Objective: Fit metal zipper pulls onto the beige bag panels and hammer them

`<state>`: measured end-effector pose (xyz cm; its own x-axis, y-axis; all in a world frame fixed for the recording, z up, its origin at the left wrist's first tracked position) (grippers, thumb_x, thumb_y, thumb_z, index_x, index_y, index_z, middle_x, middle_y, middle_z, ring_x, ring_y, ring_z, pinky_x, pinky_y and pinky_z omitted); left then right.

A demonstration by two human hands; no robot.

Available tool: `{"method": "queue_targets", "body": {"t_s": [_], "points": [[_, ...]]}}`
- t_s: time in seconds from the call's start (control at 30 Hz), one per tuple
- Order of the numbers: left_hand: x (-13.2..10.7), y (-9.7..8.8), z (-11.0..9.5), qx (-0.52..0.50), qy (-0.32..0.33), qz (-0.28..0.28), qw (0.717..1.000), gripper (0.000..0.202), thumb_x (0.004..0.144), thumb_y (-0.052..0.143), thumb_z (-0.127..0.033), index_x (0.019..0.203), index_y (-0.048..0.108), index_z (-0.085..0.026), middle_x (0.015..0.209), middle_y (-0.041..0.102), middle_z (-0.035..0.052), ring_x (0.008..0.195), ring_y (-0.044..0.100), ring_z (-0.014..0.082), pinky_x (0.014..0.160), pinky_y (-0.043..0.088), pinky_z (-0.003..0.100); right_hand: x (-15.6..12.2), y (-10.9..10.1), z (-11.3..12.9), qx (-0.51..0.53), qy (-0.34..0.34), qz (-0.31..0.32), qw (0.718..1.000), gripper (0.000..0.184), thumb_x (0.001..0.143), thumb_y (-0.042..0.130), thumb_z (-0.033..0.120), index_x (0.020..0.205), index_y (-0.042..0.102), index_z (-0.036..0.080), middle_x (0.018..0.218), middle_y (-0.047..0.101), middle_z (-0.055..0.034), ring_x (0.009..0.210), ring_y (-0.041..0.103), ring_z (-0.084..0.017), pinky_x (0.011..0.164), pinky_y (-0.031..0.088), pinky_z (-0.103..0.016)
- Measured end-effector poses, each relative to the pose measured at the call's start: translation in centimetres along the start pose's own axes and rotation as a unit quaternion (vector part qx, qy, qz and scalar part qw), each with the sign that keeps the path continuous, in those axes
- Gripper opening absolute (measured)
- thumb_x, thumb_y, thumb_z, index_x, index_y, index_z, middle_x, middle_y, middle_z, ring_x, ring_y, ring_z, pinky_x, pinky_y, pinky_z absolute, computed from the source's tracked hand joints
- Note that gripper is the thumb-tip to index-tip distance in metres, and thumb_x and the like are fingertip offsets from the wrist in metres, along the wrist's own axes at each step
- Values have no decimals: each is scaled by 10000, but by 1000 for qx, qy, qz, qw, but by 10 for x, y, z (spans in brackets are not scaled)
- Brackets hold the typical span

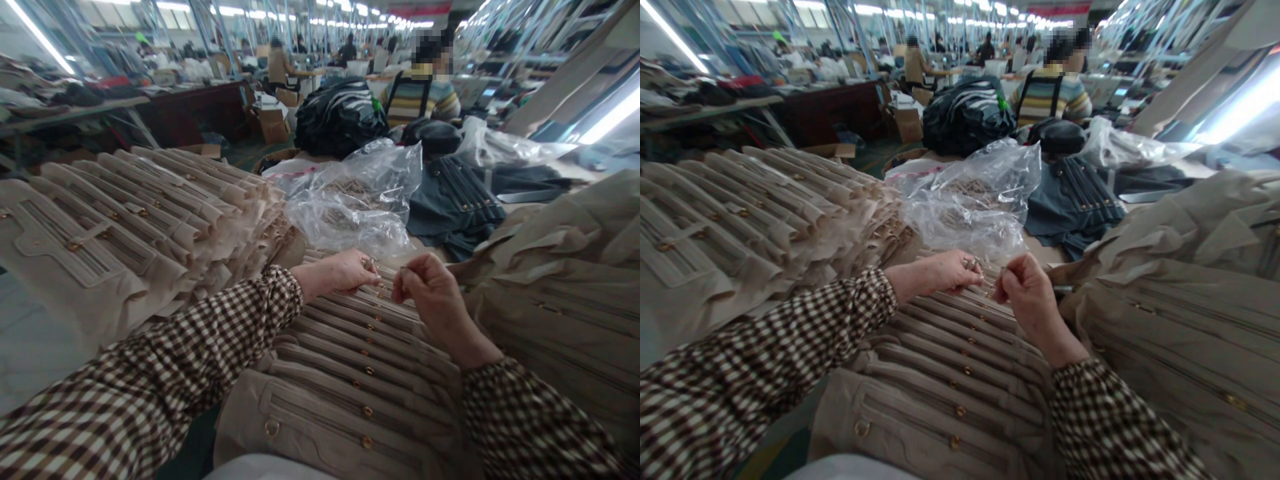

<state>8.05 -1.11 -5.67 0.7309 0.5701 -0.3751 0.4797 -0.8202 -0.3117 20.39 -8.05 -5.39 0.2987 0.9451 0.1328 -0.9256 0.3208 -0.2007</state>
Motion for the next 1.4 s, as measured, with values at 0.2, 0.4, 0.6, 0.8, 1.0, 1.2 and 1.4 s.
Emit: {"method": "queue_targets", "body": {"t_s": [0.2, 0.4, 0.6, 0.8, 1.0, 1.2, 1.4], "points": [[-3, 11, -1, -28, 2, 38, 999, 248, 851, 602, -277, 646, 509, -174, 498, 405, -70, 405, 356, 66, 385, 254, 212, -16, 7, 17, -254, -133, 26, 958, 164, 844, 581, 328, 719, 582, 221, 538, 575, 21, 509, 506, -122, 532, 375, -242], [-2, 18, 11, 6, -44, 73, 996, 238, 848, 601, -261, 642, 517, -176, 493, 383, -74, 384, 334, 60, 371, 235, 212, -24, 16, 21, -252, -157, 30, 954, 155, 845, 577, 296, 709, 559, 224, 639, 650, 1, 569, 556, -132, 547, 383, -235], [-5, 21, 7, 21, -38, 95, 995, 177, 788, 630, -233, 653, 532, -172, 504, 409, -77, 410, 371, 59, 393, 275, 197, -19, 14, 9, -252, -116, 50, 959, 148, 789, 623, 291, 672, 570, 218, 615, 627, 9, 559, 525, -131, 539, 376, -236], [-7, 25, 1, 19, -8, 123, 992, 156, 800, 588, -244, 676, 526, -171, 521, 390, -77, 426, 356, 59, 405, 273, 196, -19, 12, 11, -179, -132, 32, 974, 185, 784, 651, 314, 663, 551, 217, 710, 659, -11, 638, 562, -144, 596, 428, -255], [-1, 14, 1, 52, -1, 73, 996, 54, 777, 593, -210, 752, 571, -168, 552, 421, -78, 464, 381, 68, 451, 286, 205, -11, 12, 1, -178, -84, 61, 979, 138, 753, 664, 342, 740, 617, 212, 665, 627, -3, 596, 524, -144, 548, 397, -259], [2, 6, -8, 221, 24, 27, 975, 204, 706, 631, -89, 537, 535, -152, 461, 445, -56, 482, 350, 77, 500, 233, 254, -12, 15, -10, -272, -57, 134, 951, 159, 770, 575, 261, 763, 726, 212, 675, 696, -12, 630, 603, -159, 626, 444, -269], [6, 13, -5, 258, 39, 40, 965, 226, 713, 622, -87, 519, 525, -152, 466, 441, -53, 507, 349, 82, 518, 242, 261, -10, 19, -11, -348, -53, 158, 923, 188, 738, 560, 183, 743, 746, 215, 690, 711, -7, 646, 619, -161, 614, 425, -256]]}}
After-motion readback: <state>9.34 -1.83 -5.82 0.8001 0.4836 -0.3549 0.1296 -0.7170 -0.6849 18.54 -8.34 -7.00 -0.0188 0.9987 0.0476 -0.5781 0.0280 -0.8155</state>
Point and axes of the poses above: each hand's wrist, its own x-axis towards the middle knuckle, its own y-axis out of the palm, z = x × y, the point moved 8 cm from there along x, towards the middle knuckle
